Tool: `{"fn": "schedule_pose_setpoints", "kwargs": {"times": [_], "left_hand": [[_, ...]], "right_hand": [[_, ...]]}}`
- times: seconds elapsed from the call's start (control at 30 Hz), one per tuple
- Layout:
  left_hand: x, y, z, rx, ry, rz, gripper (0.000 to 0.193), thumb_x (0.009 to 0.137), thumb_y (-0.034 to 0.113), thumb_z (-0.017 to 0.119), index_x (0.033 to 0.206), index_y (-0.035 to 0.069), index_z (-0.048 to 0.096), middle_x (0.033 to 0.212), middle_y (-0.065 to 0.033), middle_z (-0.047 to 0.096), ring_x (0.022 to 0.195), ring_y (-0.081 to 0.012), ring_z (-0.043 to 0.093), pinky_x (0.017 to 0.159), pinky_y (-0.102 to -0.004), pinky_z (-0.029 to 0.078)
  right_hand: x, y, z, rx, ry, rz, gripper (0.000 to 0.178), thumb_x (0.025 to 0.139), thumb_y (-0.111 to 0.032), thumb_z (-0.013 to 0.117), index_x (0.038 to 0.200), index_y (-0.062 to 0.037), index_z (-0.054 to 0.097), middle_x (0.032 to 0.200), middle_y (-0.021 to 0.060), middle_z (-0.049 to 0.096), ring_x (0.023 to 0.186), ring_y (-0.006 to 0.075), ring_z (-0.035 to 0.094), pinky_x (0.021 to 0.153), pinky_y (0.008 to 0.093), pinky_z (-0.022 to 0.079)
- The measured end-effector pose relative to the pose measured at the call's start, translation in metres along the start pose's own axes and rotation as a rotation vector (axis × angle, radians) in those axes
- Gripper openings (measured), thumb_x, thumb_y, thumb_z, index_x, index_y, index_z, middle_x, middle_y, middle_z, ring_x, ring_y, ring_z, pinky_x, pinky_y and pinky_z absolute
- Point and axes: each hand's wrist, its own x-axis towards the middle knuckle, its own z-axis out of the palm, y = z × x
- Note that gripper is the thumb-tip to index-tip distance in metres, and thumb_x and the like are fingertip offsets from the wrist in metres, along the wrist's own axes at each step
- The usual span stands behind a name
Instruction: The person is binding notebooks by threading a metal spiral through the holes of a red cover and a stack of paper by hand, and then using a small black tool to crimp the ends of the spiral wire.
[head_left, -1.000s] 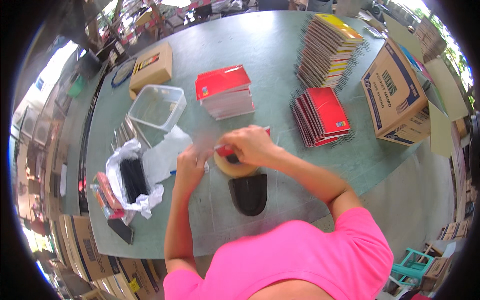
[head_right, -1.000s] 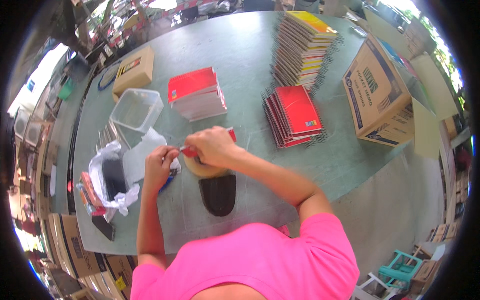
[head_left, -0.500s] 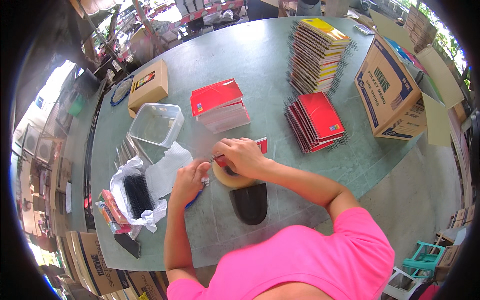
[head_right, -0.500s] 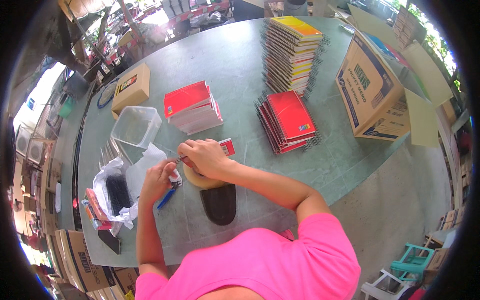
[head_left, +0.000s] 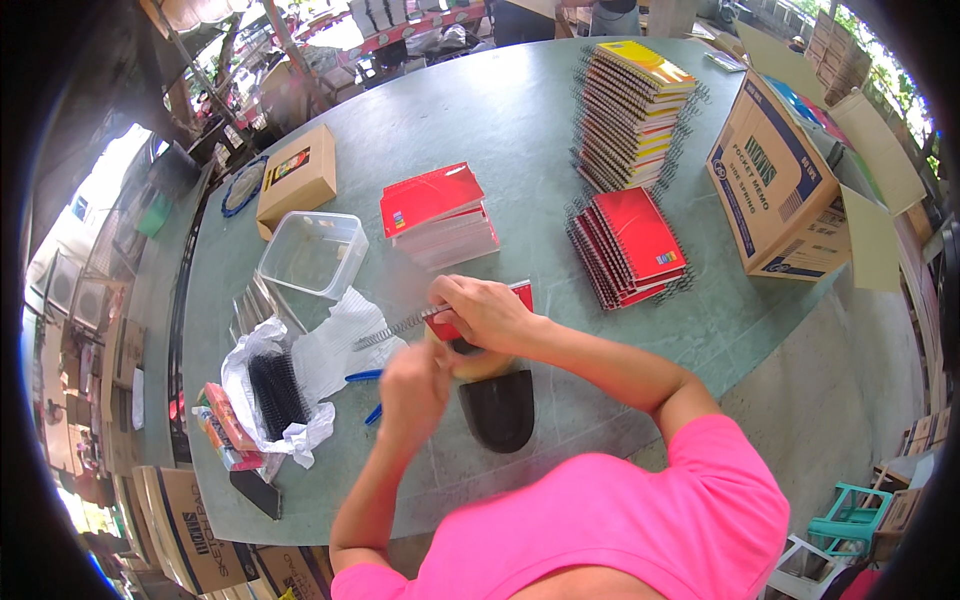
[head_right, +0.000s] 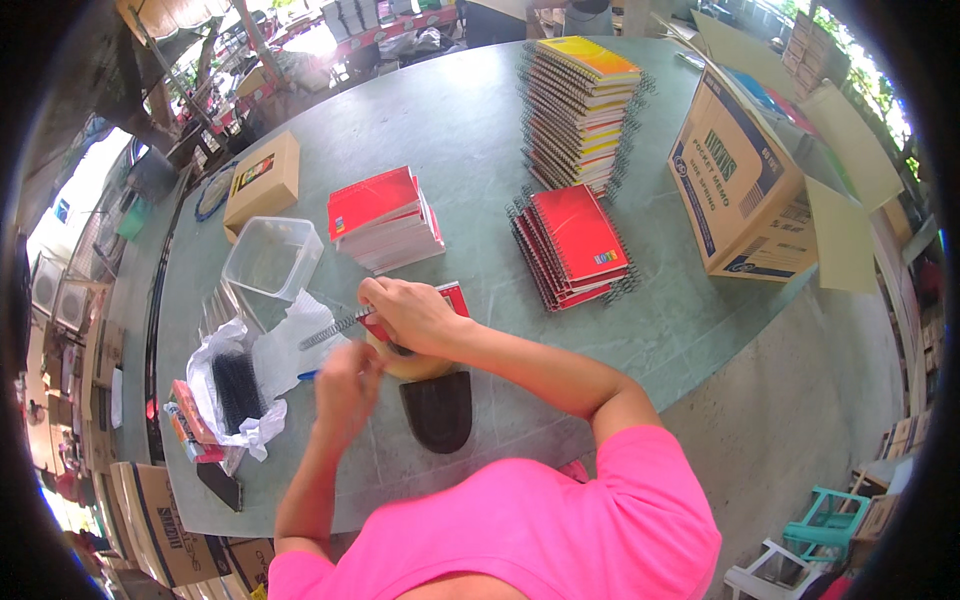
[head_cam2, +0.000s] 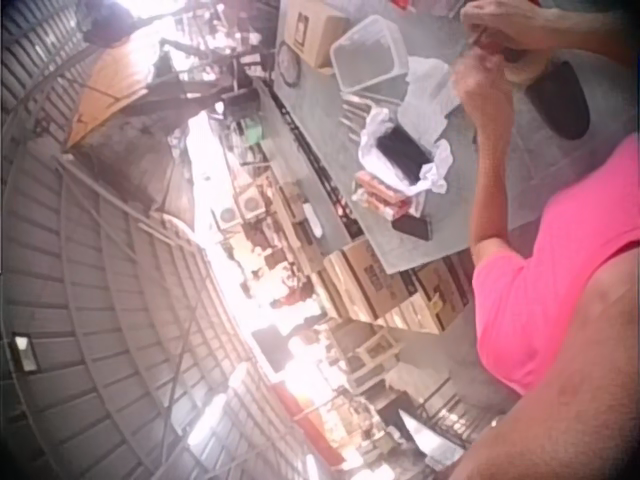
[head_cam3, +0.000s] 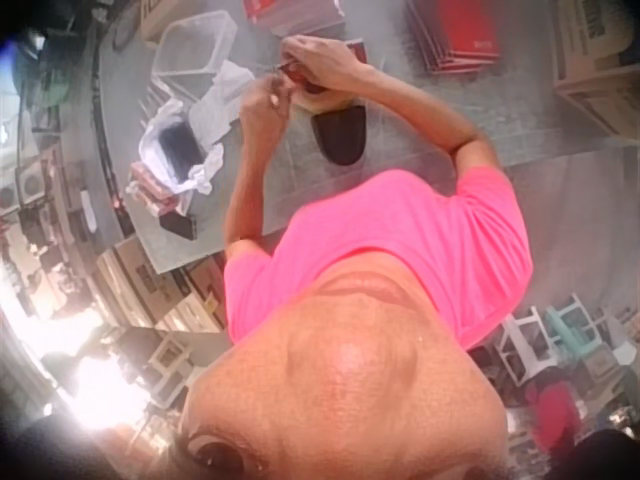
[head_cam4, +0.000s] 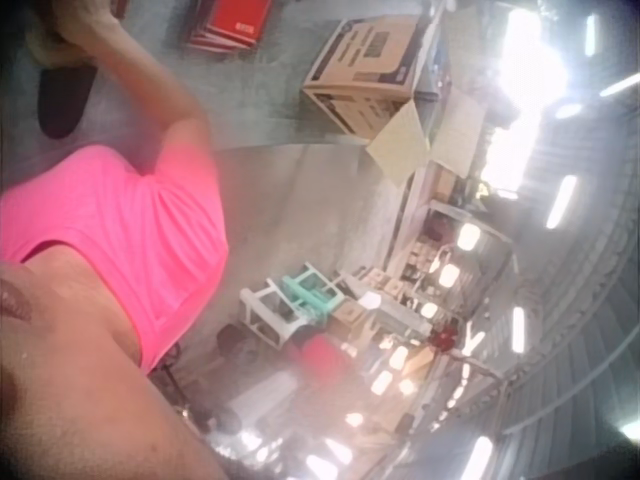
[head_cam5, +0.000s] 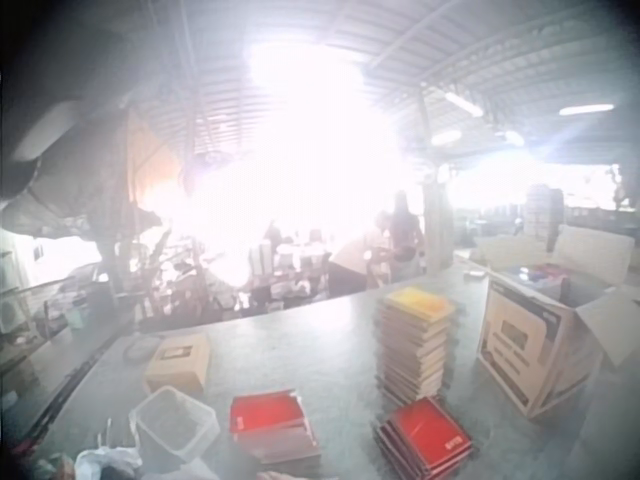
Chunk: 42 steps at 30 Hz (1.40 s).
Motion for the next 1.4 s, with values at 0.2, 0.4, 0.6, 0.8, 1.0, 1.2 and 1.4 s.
{"fn": "schedule_pose_setpoints", "kwargs": {"times": [0.2, 0.4, 0.6, 0.8, 1.0, 1.2, 1.4], "left_hand": [[-0.046, 0.015, 0.057, -0.193, -0.076, -0.151, 0.044, 0.073, 0.025, 0.075, 0.1, 0.001, 0.05, 0.09, -0.0182, 0.054, 0.082, -0.0344, 0.055, 0.07, -0.0415, 0.047], [-0.027, 0.014, -0.018, -0.219, 0.057, -0.181, 0.046, 0.066, 0.012, 0.079, 0.101, 0.002, 0.052, 0.09, -0.0131, 0.055, 0.081, -0.0251, 0.057, 0.077, -0.0368, 0.045], [0.003, -0.004, -0.029, -0.138, -0.167, 0.107, 0.035, 0.077, 0.008, 0.068, 0.11, 0.002, 0.059, 0.091, -0.0106, 0.063, 0.085, -0.0224, 0.061, 0.079, -0.0312, 0.047], [0.021, 0.0, -0.044, -0.08, 0.358, -0.003, 0.032, 0.078, 0.006, 0.067, 0.11, 0.004, 0.064, 0.095, -0.0131, 0.067, 0.086, -0.0209, 0.065, 0.077, -0.0295, 0.049], [0.027, 0.009, -0.046, -0.123, 0.563, 0.037, 0.033, 0.078, 0.005, 0.068, 0.111, 0.004, 0.064, 0.096, -0.0127, 0.067, 0.086, -0.0214, 0.064, 0.077, -0.0314, 0.049], [0.019, 0.003, -0.029, -0.19, 0.245, 0.065, 0.035, 0.076, 0.003, 0.068, 0.111, 0.005, 0.064, 0.099, -0.013, 0.066, 0.087, -0.0247, 0.064, 0.081, -0.0329, 0.048], [0.022, 0.009, -0.019, -0.212, 0.089, 0.031, 0.033, 0.076, 0.002, 0.068, 0.109, 0.005, 0.065, 0.099, -0.0127, 0.067, 0.091, -0.0244, 0.064, 0.083, -0.032, 0.047]], "right_hand": [[0.0, 0.0, 0.005, 0.072, 0.047, -0.119, 0.014, 0.081, -0.013, 0.06, 0.094, -0.0083, 0.057, 0.089, 0.0095, 0.06, 0.084, 0.0327, 0.06, 0.069, 0.0423, 0.047], [-0.006, 0.019, -0.052, 0.125, -0.225, 0.202, 0.02, 0.076, -0.011, 0.07, 0.093, -0.0027, 0.066, 0.083, 0.0111, 0.067, 0.075, 0.0216, 0.065, 0.071, 0.0311, 0.051], [-0.036, 0.041, -0.032, 0.819, 0.019, 0.472, 0.019, 0.081, -0.002, 0.066, 0.1, 0.001, 0.067, 0.089, 0.0061, 0.067, 0.084, 0.0116, 0.063, 0.078, 0.0248, 0.052], [-0.039, 0.05, -0.029, 0.844, -0.069, 0.488, 0.023, 0.083, -0.007, 0.067, 0.104, 0.0017, 0.065, 0.092, 0.0043, 0.068, 0.085, 0.0094, 0.062, 0.078, 0.0236, 0.051], [-0.041, 0.055, -0.022, 0.876, -0.036, 0.454, 0.022, 0.084, -0.009, 0.066, 0.103, 0.0021, 0.065, 0.091, 0.0049, 0.068, 0.08, 0.008, 0.061, 0.073, 0.022, 0.049], [-0.041, 0.051, -0.025, 0.99, -0.06, 0.454, 0.024, 0.084, -0.011, 0.067, 0.103, 0.0033, 0.064, 0.091, 0.0069, 0.068, 0.083, 0.0089, 0.062, 0.077, 0.0234, 0.049], [-0.038, 0.047, -0.024, 0.969, -0.072, 0.417, 0.022, 0.085, -0.011, 0.066, 0.103, 0.0024, 0.064, 0.092, 0.0071, 0.068, 0.084, 0.0089, 0.061, 0.078, 0.0236, 0.049]]}}
